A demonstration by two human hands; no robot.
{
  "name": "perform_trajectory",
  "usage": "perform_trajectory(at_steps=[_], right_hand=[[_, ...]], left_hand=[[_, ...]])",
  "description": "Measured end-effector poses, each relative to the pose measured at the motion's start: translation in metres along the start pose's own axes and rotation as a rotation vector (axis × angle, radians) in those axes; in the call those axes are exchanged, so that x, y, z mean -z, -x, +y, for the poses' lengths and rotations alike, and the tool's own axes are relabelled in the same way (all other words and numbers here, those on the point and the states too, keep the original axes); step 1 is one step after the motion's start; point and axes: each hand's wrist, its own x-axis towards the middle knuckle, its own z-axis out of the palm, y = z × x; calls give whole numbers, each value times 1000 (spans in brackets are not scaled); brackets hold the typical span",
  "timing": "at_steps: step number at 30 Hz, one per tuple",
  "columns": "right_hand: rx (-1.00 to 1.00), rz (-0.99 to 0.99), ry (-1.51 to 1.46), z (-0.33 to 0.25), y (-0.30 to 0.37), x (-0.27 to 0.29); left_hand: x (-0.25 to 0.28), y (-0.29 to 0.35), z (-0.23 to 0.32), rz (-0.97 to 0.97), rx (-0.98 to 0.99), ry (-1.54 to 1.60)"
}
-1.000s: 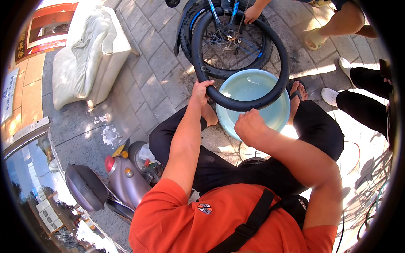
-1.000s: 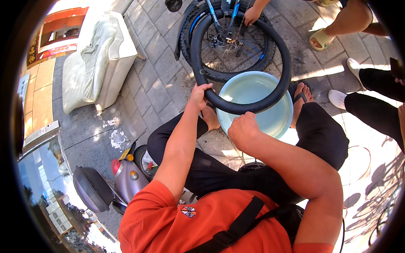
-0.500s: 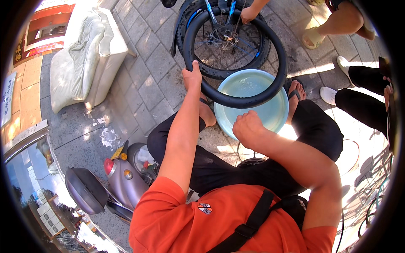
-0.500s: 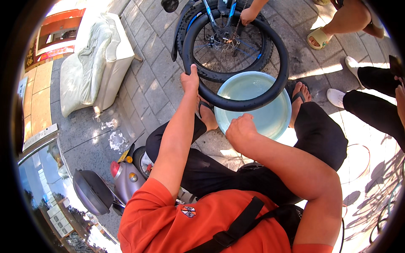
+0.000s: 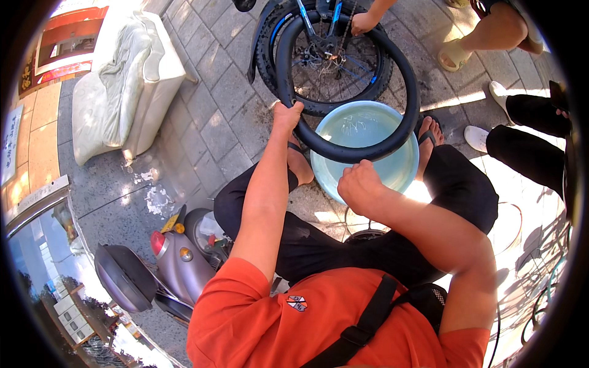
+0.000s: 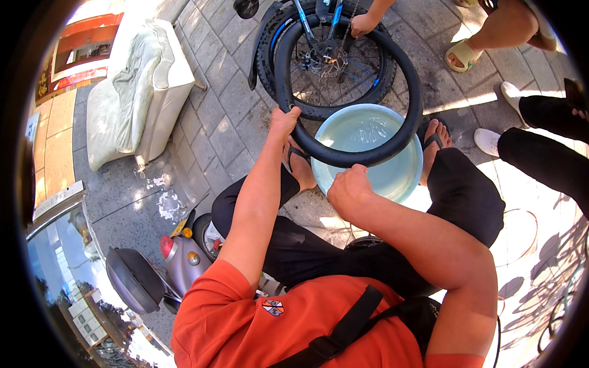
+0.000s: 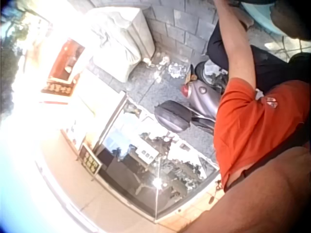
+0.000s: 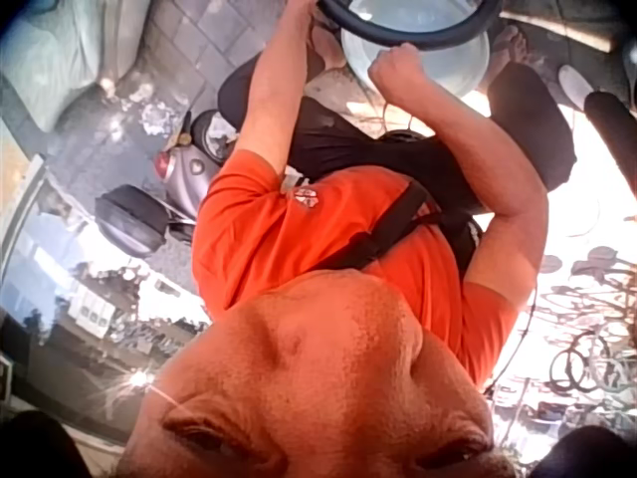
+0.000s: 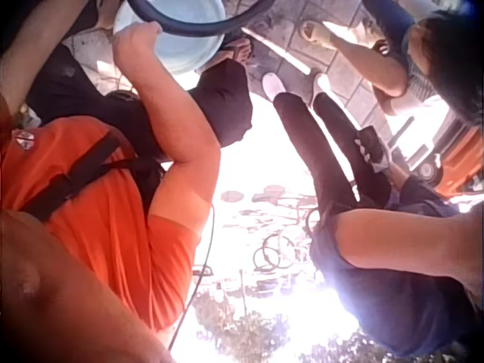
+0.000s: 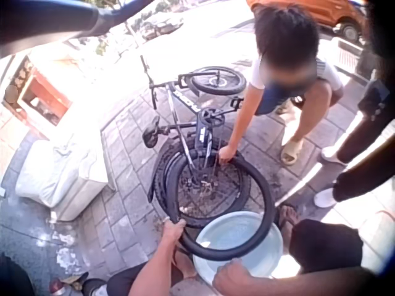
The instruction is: The person inflates a bicycle inner tube using a hand pump and repeatedly submerges it in a basin of water to locate air leaks. The person rotates the tube to check different sections for bubbles.
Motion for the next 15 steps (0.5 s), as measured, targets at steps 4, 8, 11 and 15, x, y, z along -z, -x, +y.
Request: perform_trajectory(at_steps=[4, 8, 11, 15], right_hand=[[5, 6, 0, 0, -1, -1], [12, 7, -13, -1, 0, 0], [1, 31, -9, -1, 0, -3], [6, 36, -27, -1, 0, -3]], left_hand=[[2, 7, 1, -48, -25, 49], [0, -5, -29, -217, -92, 166], [-7, -5, -37, -320, -74, 293], [-13, -4, -38, -405, -23, 394]])
